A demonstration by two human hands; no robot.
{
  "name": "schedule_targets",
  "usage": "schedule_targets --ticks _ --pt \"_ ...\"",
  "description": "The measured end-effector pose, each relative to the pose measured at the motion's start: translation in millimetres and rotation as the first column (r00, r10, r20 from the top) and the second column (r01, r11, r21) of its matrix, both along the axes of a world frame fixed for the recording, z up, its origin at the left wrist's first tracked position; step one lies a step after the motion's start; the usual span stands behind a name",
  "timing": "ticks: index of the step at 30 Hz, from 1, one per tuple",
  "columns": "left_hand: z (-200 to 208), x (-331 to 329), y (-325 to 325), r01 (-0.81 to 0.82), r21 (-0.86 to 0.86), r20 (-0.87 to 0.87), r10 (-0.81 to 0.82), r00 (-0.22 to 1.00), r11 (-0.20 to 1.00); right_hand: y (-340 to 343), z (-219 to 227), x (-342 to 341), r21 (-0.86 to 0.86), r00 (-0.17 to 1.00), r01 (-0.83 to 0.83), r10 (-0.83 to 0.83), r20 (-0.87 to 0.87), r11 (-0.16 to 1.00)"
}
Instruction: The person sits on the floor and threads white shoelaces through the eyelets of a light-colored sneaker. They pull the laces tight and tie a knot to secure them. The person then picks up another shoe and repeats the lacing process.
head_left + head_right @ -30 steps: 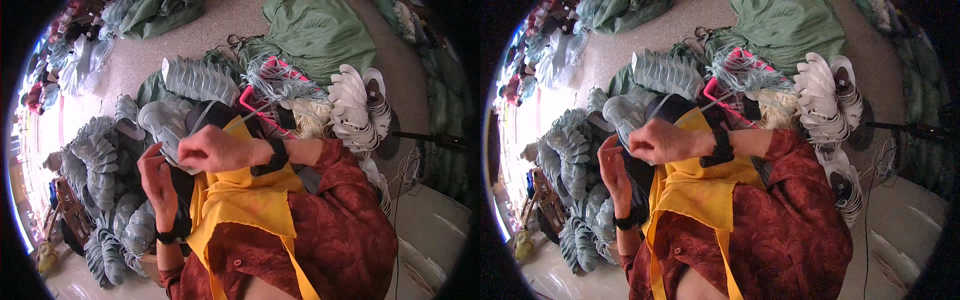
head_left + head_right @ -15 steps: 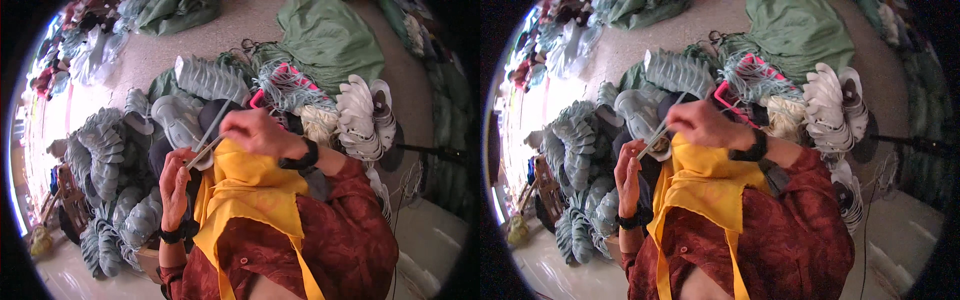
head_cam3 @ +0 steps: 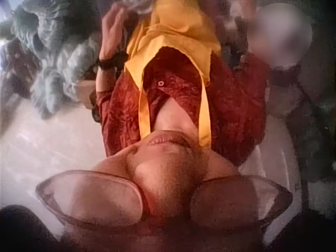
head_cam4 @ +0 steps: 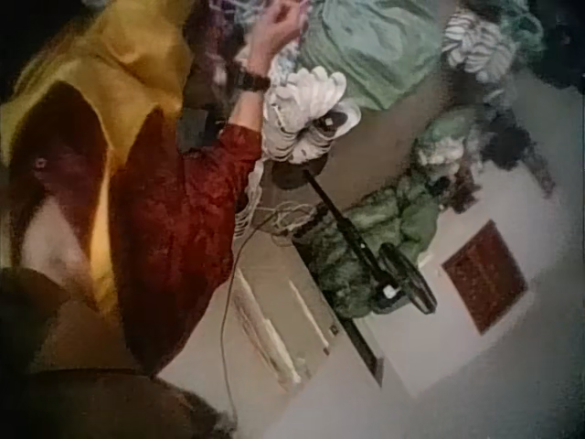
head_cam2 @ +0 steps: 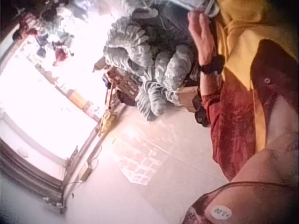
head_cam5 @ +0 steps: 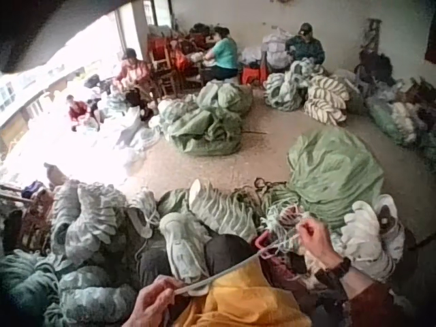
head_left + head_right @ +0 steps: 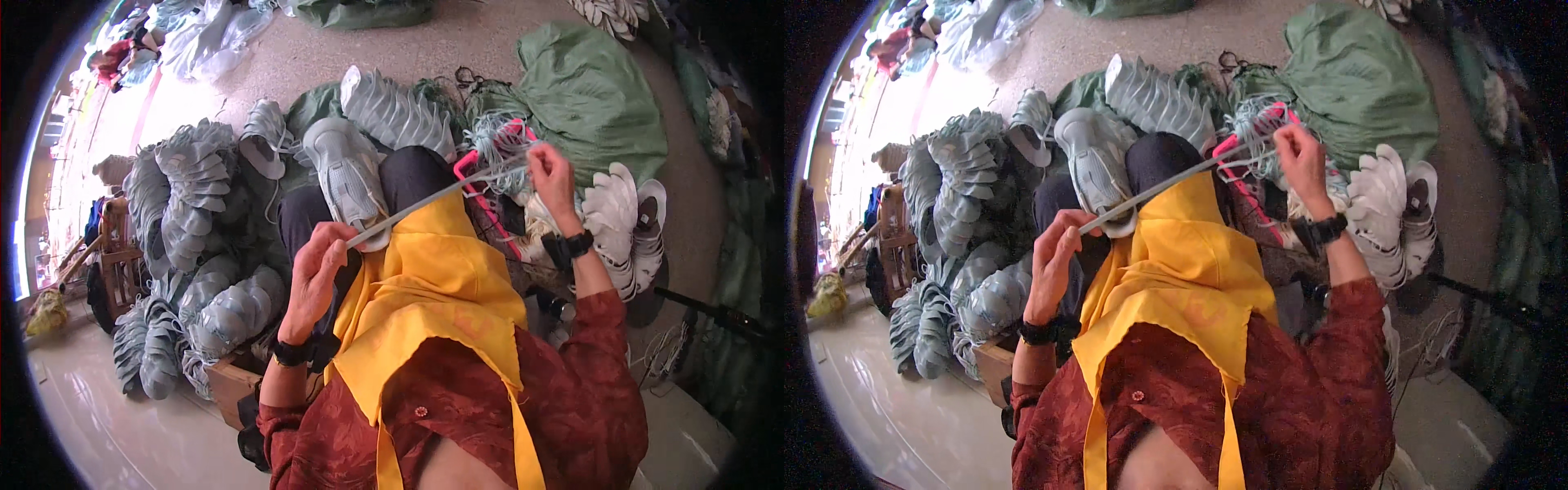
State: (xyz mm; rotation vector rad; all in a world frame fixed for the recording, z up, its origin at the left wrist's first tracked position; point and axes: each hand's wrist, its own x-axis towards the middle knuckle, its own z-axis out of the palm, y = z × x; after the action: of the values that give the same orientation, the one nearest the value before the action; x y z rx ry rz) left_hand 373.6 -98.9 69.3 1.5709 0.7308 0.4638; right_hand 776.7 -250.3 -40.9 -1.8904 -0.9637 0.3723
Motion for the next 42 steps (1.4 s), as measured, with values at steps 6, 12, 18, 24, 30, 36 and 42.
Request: schedule_targets --ticks 6,12,18,24,30,36,42 --pt "1 4 -8 -0.013 -0.040 0.033 0.015 0.999 0.999 12 17 38 0.010 0.975 0.010 -0.012 0.222 1.000" --pt "-2 12 -6 -0.021 -0.019 -0.004 0.021 1.000 1.000 13 18 74 0.091 0.947 0.137 -0.157 0.279 0.986" --pt "2 22 -11 -0.001 -0.082 -0.014 0.000 1.000 0.997 33 18 46 -0.026 0.980 0.067 -0.061 0.191 0.997" --pt "-15 29 -11 0.010 0.017 -0.085 -0.009 0.996 1.000 70 84 -115 0.046 0.758 -0.543 0.513 -0.403 0.839" --pt "-7 28 -6 0.071 0.221 -0.182 -0.031 0.983 0.973 79 92 -169 0.153 0.498 -0.750 0.701 -0.510 0.643" --pt "-24 23 -5 -0.057 0.386 -0.118 0.110 0.987 0.921 92 80 -166 -0.103 0.688 -0.692 0.609 -0.395 0.715" --pt "-46 20 22 -0.257 0.606 -0.101 0.393 0.914 0.753 115 55 -173 0.073 0.790 -0.581 0.584 -0.186 0.810"
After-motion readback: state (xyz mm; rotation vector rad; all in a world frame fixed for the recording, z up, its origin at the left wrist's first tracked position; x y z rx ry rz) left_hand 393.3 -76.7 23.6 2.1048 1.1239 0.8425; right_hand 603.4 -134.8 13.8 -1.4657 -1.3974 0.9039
